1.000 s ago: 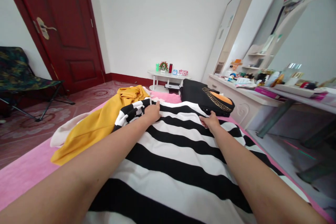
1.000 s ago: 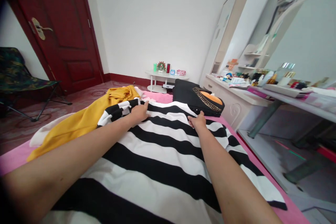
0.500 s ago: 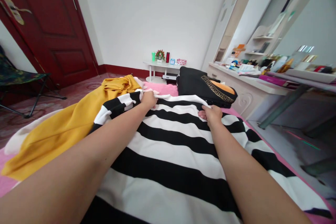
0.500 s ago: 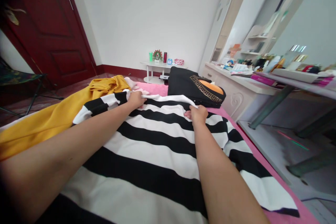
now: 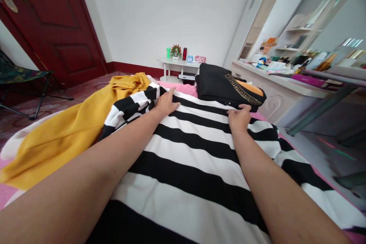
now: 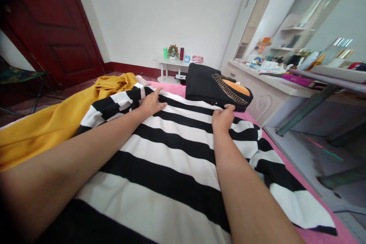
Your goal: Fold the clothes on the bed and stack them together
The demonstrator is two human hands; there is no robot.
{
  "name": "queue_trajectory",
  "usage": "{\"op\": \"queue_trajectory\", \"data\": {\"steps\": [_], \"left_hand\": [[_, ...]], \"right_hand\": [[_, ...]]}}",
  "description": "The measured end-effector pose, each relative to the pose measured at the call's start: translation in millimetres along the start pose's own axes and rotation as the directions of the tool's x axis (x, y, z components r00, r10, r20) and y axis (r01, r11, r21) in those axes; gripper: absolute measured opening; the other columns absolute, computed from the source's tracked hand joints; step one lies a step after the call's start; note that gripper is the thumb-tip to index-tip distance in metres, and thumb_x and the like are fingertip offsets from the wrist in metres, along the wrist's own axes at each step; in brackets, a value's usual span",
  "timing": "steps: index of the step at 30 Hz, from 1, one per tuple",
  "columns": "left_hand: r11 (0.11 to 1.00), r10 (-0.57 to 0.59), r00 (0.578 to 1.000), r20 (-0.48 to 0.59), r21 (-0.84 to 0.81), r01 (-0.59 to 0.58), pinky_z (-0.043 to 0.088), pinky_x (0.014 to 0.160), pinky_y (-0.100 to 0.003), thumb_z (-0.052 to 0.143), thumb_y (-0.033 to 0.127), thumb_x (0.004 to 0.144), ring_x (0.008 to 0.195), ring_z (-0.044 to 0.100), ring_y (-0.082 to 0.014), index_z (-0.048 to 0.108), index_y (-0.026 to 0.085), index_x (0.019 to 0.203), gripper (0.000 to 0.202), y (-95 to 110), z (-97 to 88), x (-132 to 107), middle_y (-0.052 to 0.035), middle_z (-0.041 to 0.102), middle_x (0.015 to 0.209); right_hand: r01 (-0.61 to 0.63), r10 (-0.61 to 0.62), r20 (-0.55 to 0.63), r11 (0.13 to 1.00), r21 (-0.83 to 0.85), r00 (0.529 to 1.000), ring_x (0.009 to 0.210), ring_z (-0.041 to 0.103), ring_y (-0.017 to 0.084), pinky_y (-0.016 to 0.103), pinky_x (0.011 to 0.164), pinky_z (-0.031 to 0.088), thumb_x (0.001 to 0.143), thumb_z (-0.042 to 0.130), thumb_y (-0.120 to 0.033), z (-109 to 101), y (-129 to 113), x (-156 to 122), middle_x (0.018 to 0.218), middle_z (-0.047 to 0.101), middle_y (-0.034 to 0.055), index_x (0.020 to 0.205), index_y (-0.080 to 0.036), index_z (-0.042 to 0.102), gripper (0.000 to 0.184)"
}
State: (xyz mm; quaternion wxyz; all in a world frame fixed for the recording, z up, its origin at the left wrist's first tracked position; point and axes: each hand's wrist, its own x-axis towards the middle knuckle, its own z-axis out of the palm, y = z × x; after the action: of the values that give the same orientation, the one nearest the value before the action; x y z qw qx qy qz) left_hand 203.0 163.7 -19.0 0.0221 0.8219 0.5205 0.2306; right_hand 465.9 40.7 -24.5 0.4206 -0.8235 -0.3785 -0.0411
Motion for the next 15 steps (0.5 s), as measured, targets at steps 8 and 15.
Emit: {"op": "queue_trajectory", "data": {"steps": [8,15], "left_hand": [[0.986,0.113,0.878,0.466,0.054,-0.156,0.019,0.11,-0.044,0.028,0.066,0.086,0.14,0.019,-0.0325,0.024,0.019,0.147,0.077,4.2,-25.5,-29.1,-0.0148,0.015,0.154],[0.98,0.095,0.846,0.524,0.102,-0.173,0.024,0.109,-0.037,0.031,0.036,0.093,0.139,0.025,-0.0244,0.03,0.018,0.144,0.054,-18.1,-65.7,-72.2,-0.0112,0.022,0.153]], "right_hand": [[0.35,-0.157,0.469,0.865,-0.36,0.869,0.134,0.033,0.028,0.045,0.106,0.028,0.091,0.034,-0.041,2.1,-11.9,-13.5,0.147,0.036,0.0139,0.136,-0.015,0.042,0.052],[0.366,-0.048,0.555,0.798,-0.479,0.831,0.142,0.012,0.029,0.052,0.11,0.016,0.089,0.014,-0.064,-21.6,-5.0,-47.2,0.155,0.014,0.0117,0.148,-0.019,0.023,0.074]]}}
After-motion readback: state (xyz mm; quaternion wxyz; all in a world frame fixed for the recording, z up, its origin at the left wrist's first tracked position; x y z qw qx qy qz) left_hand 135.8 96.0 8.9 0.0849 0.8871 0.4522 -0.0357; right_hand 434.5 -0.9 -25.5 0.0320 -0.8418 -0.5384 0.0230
